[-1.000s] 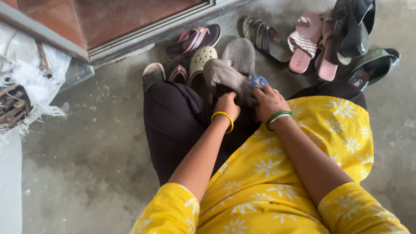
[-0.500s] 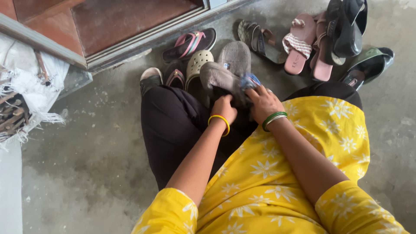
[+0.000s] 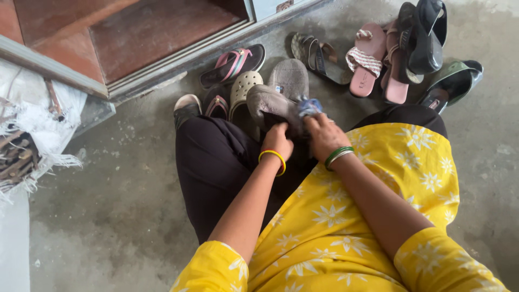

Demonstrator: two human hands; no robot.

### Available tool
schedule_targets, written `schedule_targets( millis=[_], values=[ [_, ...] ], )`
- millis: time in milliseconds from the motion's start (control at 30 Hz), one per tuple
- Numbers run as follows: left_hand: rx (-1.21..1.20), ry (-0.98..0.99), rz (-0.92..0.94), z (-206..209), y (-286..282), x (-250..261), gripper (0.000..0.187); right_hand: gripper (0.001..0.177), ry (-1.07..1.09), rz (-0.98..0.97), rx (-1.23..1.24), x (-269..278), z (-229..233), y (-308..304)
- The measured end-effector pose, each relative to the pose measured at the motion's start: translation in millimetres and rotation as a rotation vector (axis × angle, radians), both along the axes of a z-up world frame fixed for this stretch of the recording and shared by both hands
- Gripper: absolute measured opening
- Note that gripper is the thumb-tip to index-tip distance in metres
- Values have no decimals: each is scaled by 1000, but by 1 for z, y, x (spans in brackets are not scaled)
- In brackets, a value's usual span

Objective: The person sits on the floor and wipes a pair of fuzzy slippers with a cloth, then places them in a shoe cabinet. They then pick up a pair of flip-flops and begin wiping them with the same cloth.

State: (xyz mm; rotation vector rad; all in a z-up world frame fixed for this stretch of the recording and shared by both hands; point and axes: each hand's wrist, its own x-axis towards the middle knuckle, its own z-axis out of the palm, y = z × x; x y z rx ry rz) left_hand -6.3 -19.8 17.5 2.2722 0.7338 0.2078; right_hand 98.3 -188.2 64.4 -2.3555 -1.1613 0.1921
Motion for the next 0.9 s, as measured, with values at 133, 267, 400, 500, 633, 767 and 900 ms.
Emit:
schedule_targets(
  millis=[133,267,400,500,633,767,900],
  values=[
    [10,-97,-16,4,4,1,28,43,36,-269,-174,5,6,-3],
    [-11,-179,-40,14,10,10,21,51,-104,-260,152,0,13,-1],
    [-87,-239,48,34,13,29,25,46,-236,-63,312,-13,17,4],
    [-283,-273,181,54,17,42,28,48,-304,-110,232,-12,22,3],
    [-513,-313,295,70,16,39,29,49,-218,-323,221,-3,31,2],
    [-691,-411,387,54,14,39,31,53,-180,-359,312,5,27,-5],
    [-745,-454,449,27,11,45,32,51,-320,-91,382,-6,12,-7]
  ],
)
